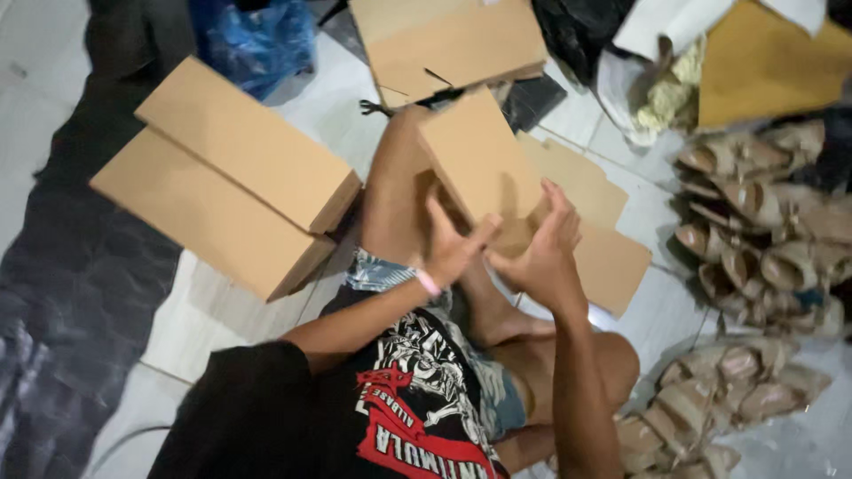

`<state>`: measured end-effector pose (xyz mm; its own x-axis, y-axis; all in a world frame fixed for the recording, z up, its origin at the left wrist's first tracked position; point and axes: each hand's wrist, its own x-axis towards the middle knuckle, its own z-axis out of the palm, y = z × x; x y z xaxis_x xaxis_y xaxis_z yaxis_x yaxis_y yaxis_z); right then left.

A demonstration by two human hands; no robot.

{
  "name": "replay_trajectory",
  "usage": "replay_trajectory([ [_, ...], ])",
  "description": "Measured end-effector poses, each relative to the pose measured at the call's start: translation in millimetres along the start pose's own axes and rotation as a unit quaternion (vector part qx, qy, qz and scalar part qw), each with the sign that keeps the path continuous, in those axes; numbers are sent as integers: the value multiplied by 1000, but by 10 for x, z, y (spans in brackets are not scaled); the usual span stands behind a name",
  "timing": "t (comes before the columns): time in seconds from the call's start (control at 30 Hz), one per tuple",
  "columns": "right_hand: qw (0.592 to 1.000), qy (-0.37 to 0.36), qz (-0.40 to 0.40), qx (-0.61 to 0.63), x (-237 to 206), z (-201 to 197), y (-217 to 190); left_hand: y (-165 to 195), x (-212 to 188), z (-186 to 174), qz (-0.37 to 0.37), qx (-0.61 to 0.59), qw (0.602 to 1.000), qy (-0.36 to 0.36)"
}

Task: The person sits on the floor and repeatedly packs beige sandals into cardboard shoe boxes. They place a pair of sandals into a box, close the lid, and then move the box aside before repeating the process with another pair.

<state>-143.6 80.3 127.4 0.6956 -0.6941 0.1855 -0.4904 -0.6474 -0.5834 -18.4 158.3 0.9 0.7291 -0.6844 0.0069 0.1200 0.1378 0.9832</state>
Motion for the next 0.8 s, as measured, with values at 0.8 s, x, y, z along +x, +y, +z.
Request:
replay_trajectory([
  [0.8, 855, 87, 271, 433, -584, 776, 1432, 1903, 220, -2302, 327, 644, 627, 293],
])
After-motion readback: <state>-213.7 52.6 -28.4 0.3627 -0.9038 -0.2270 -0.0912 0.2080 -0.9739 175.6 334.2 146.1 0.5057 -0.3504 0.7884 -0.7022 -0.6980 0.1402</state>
